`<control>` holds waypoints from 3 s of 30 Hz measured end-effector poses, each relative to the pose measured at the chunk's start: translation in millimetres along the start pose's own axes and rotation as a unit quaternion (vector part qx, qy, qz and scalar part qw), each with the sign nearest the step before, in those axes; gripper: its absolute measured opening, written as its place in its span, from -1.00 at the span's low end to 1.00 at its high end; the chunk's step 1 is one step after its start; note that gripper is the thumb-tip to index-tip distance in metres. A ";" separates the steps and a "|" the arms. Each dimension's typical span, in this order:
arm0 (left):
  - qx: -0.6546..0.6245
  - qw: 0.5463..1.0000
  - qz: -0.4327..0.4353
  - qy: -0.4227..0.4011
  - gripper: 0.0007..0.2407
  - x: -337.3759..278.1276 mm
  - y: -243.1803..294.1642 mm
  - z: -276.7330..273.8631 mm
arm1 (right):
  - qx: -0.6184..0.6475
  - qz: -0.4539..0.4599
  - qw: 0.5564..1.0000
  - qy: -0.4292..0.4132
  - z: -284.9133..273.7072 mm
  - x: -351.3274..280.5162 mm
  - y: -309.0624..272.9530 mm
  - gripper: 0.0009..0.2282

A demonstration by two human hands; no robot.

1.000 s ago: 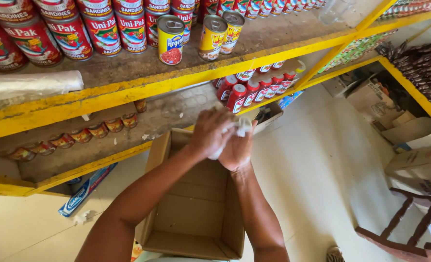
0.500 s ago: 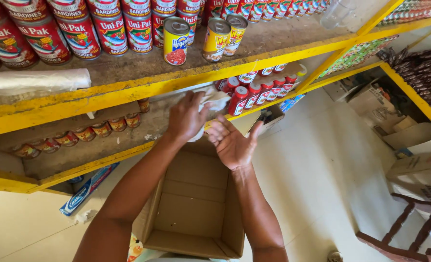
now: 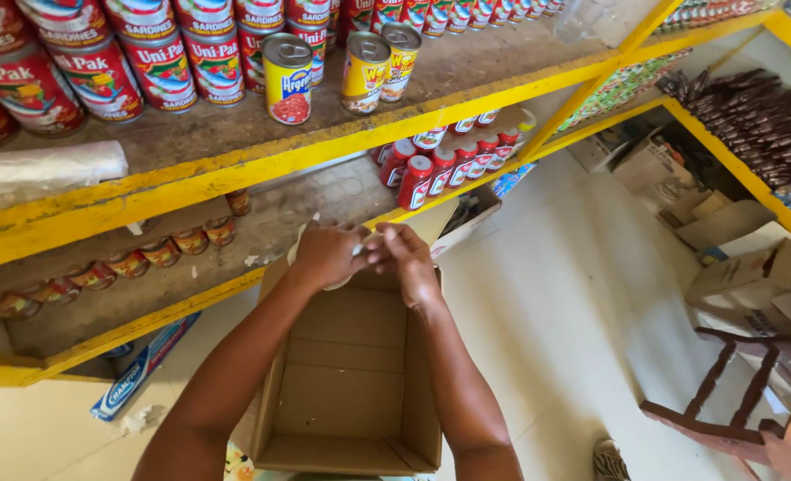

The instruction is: Wiping dust off canned goods with a cloth and organizing them on shelves and into a box.

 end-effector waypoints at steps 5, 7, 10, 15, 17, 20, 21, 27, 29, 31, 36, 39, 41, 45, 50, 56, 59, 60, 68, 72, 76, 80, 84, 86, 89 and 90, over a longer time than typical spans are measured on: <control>-0.004 0.999 0.010 0.034 -0.66 -5.5 -0.5 -7.7 | -0.137 -0.038 0.989 -0.028 -0.4 11.5 19.7 -0.68; -0.003 0.999 0.008 0.043 -0.68 -5.1 -3.4 -10.7 | -0.140 -0.041 0.989 -0.032 -0.3 15.1 22.2 -0.67; -0.002 0.999 0.009 0.054 -0.73 -9.1 -6.5 -5.7 | -0.140 -0.043 0.988 -0.042 0.6 12.3 20.9 -0.67; 0.005 0.998 0.020 0.063 -0.74 -8.1 -7.5 -7.4 | -0.133 -0.047 0.989 -0.042 -1.8 12.3 17.9 -0.68; -0.002 0.997 0.017 0.076 -0.77 -9.0 -7.3 -11.0 | -0.112 -0.062 0.991 -0.027 -3.3 16.9 20.2 -0.70; -0.039 0.995 0.009 0.090 -0.80 -12.1 -5.8 -16.9 | -0.092 -0.074 0.993 -0.006 -3.1 22.2 21.8 -0.74; -0.038 0.995 0.006 0.092 -0.80 -10.2 -7.1 -15.2 | -0.093 -0.074 0.993 -0.010 -2.9 23.8 21.3 -0.74; -0.197 0.943 -0.006 0.267 -0.80 6.3 7.3 -43.3 | 0.047 -0.062 0.984 0.163 4.0 25.0 3.7 -0.88; -0.310 0.892 0.011 0.328 -0.76 12.9 35.0 -67.5 | 0.246 0.036 0.964 0.095 3.7 26.7 0.8 -0.48; -0.288 0.906 0.048 0.306 -0.67 15.8 70.0 -65.5 | 0.332 0.032 0.941 0.055 17.3 -1.6 -22.7 -0.53; -0.161 0.949 0.036 0.269 -0.56 23.7 75.6 -50.9 | 0.635 0.011 0.766 -0.102 63.3 -35.1 -61.2 -0.73; -0.093 0.943 0.002 0.320 -0.56 34.9 47.2 -29.1 | 0.436 0.084 0.880 -0.170 36.1 -22.8 -42.3 -0.20; -0.094 0.937 -0.037 0.335 -0.66 36.3 31.2 -27.3 | 0.345 0.114 0.923 -0.123 27.9 -14.4 -34.9 0.04; -0.096 0.937 -0.074 0.328 -0.67 37.0 11.3 -14.8 | 0.321 0.113 0.932 -0.121 31.2 -11.2 -35.0 0.11; -0.086 0.945 -0.108 0.297 -0.62 30.4 10.5 -28.8 | 0.324 0.108 0.934 -0.105 19.2 0.6 -17.2 0.03; -0.171 0.963 -0.161 0.135 -0.71 19.2 4.8 -25.9 | 0.288 0.106 0.952 0.001 -11.0 14.8 -4.9 -0.49; -0.147 0.987 -0.054 0.031 -0.75 15.4 11.7 -9.2 | 0.264 0.081 0.960 0.051 0.7 11.5 -7.7 -0.65; -0.146 0.987 -0.054 0.034 -0.75 13.8 15.7 -26.6 | 0.263 0.080 0.960 0.048 -0.9 12.1 -9.2 -0.65; -0.261 0.947 0.026 -0.186 -0.62 -23.6 49.2 -89.1 | 0.197 -0.033 0.959 0.203 5.2 -6.1 -39.9 -0.79; -0.256 0.937 0.060 -0.229 -0.59 -39.7 58.6 -79.8 | 0.165 -0.069 0.967 0.180 -1.4 -1.3 -28.6 -0.83; -0.223 0.939 0.115 -0.236 -0.54 -56.9 64.3 -70.6 | -0.021 -0.090 0.989 0.116 1.4 -18.9 -23.8 -0.84; -0.274 0.927 0.119 -0.227 -0.58 -84.0 49.1 -91.2 | -0.249 -0.174 0.946 0.111 -16.0 -43.8 -21.7 -0.76; -0.315 0.933 0.083 -0.154 -0.64 -85.5 46.6 -110.8 | -0.211 -0.183 0.954 0.106 -30.5 -52.7 -12.3 -0.81; -0.356 0.927 0.117 -0.027 -0.61 -79.7 58.3 -115.1 | -0.149 -0.157 0.975 -0.052 -23.8 -61.6 -15.4 -0.54; -0.381 0.915 0.103 0.088 -0.65 -71.1 72.3 -99.9 | 0.026 -0.149 0.962 -0.226 -8.5 -75.7 -8.3 0.14; -0.382 0.914 0.102 0.088 -0.65 -70.3 74.5 -93.4 | 0.025 -0.148 0.962 -0.226 -34.4 -72.5 19.6 0.14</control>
Point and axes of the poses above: each hand's wrist, its own x-axis towards the middle knuckle, its own z-axis out of the palm, y = z × x, the point moved 1 cm from there along x, towards the middle knuckle, and after that the axes turned 2 degrees about z, right-handed, at the moved point
